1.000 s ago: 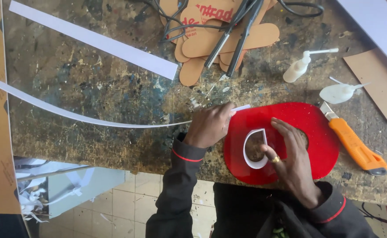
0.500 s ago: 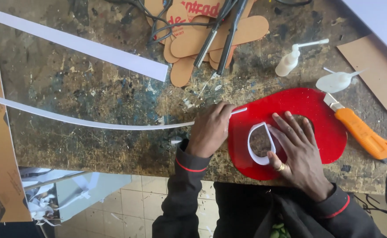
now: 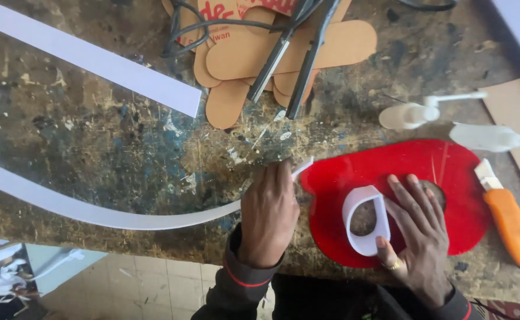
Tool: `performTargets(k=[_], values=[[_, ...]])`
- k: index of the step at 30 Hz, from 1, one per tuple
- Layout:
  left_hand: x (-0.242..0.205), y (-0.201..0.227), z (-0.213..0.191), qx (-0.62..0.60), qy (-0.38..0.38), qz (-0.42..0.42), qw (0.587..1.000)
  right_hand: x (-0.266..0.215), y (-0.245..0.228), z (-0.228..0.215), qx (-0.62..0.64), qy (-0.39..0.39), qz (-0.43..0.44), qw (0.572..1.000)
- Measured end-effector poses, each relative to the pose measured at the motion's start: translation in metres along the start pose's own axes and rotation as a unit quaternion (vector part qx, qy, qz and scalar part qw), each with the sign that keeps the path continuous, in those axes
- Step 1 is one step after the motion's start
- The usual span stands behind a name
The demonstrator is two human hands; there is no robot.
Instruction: The person cuts a white strip of material using a utility knife, then applies glue from a bottle to the strip and attaches it to the edge of a red glittery letter-shaped object. The person presses the strip along the curved edge to secure it in place.
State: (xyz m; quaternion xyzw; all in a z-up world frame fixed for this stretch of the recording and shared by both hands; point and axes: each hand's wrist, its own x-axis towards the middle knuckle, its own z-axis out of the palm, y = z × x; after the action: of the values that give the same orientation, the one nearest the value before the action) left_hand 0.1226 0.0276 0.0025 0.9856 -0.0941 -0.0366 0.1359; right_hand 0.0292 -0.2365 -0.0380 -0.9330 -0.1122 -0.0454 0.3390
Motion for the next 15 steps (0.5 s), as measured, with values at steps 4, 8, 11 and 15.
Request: performTargets(k=[4, 8, 11, 15], values=[[0.023, -0.001, -0.014, -0.062, -0.018, 0.043, 0.997, 0.007, -0.003, 0.011, -0.024, 0.013, 0.05, 0.998], [0.031, 0.012, -0.005, -0.071, -0.028, 0.033, 0.997, -0.025, 0.027, 0.014, -0.074, -0.037, 0.061, 0.995], [0.037, 0.015, 0.003, -0.071, -0.048, 0.009, 0.996, -0.039, 0.027, 0.012, -0.076, -0.059, 0.107, 0.99], [0.049, 0.018, 0.004, -0.066, -0.017, 0.039, 0.997, -0.056, 0.049, 0.033, -0.108, -0.012, 0.094, 0.99]])
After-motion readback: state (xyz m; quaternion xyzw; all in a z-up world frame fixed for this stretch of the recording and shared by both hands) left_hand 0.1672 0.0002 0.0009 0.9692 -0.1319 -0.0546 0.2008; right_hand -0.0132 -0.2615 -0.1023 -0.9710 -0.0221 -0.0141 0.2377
